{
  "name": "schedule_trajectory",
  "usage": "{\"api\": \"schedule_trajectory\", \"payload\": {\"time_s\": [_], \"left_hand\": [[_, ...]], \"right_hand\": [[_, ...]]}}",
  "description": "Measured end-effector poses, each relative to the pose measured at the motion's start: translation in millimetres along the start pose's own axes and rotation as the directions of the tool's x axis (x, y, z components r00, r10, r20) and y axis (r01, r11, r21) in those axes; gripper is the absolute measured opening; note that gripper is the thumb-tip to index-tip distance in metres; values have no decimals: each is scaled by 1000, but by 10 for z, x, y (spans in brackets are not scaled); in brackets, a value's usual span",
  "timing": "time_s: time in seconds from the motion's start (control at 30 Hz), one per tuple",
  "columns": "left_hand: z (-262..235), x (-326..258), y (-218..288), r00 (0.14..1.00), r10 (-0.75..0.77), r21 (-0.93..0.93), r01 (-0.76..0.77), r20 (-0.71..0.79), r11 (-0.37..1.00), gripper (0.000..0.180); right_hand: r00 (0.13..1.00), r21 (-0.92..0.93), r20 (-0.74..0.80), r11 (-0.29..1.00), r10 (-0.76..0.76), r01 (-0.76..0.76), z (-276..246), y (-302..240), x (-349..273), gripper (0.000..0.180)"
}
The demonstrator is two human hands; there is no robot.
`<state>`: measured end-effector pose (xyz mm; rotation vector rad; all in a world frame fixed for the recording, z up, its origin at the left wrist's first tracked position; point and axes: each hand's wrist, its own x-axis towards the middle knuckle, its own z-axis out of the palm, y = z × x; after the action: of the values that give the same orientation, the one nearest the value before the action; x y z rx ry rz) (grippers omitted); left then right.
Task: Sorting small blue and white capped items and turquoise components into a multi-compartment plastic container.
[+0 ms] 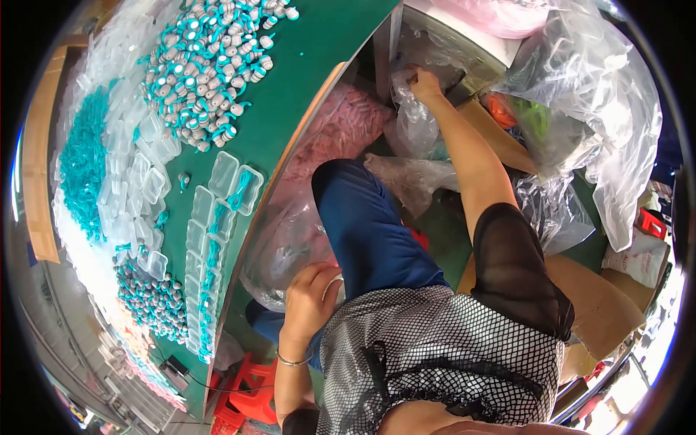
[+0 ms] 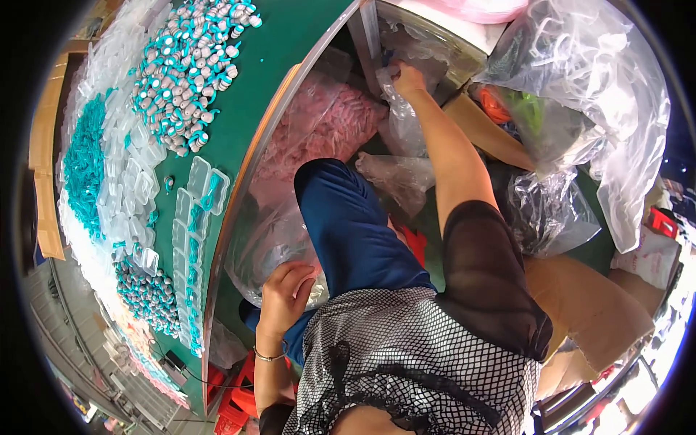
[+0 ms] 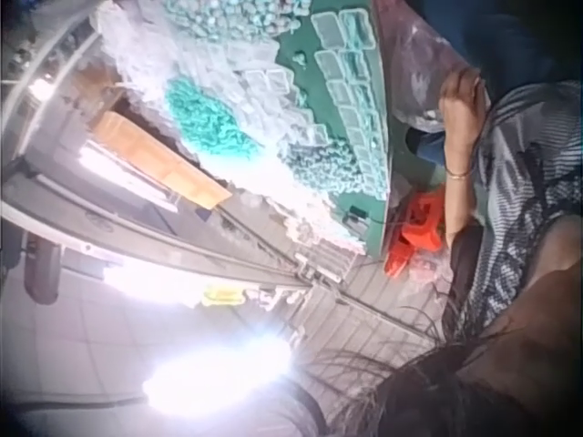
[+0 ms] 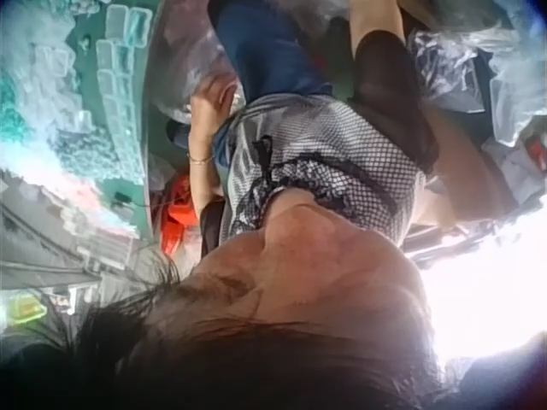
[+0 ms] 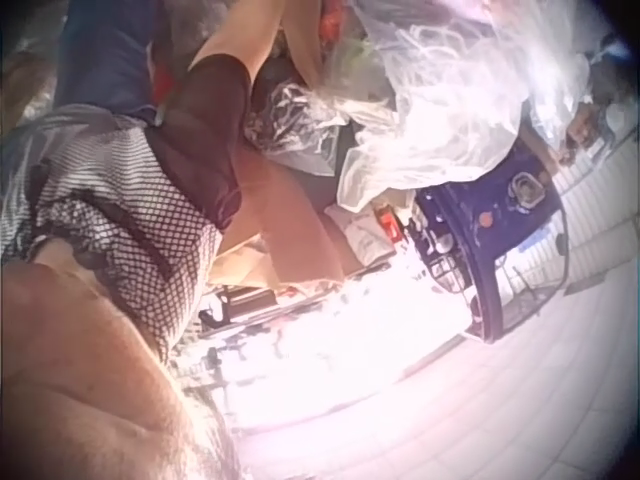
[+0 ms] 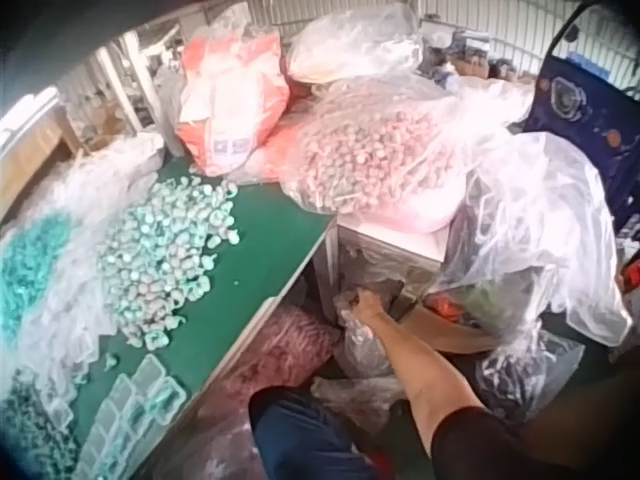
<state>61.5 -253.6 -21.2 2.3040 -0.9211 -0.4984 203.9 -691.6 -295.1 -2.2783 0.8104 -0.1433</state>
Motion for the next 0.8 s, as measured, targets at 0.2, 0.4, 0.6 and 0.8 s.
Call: {"api": "schedule_trajectory", "payload": {"time_s": [0.2,0.4,0.6,0.8], "left_hand": [[47,-50,-39,995,-102,-68,102,4,992,18],[-70,235,94,999,-9,43,11,-44,999,16],[-56,505,221,997,70,23,-70,-17,997,17],[-161,568,271,990,115,150,-102,-80,983,18]], "right_hand": [[994,417,35,906,-101,77,-318,318,-638,50],[925,-8,374,998,64,-65,225,1001,-1896,58],[713,-256,581,920,392,-297,1039,1254,-2256,74],[680,-538,604,842,415,-36,973,1391,-2472,29]]}}
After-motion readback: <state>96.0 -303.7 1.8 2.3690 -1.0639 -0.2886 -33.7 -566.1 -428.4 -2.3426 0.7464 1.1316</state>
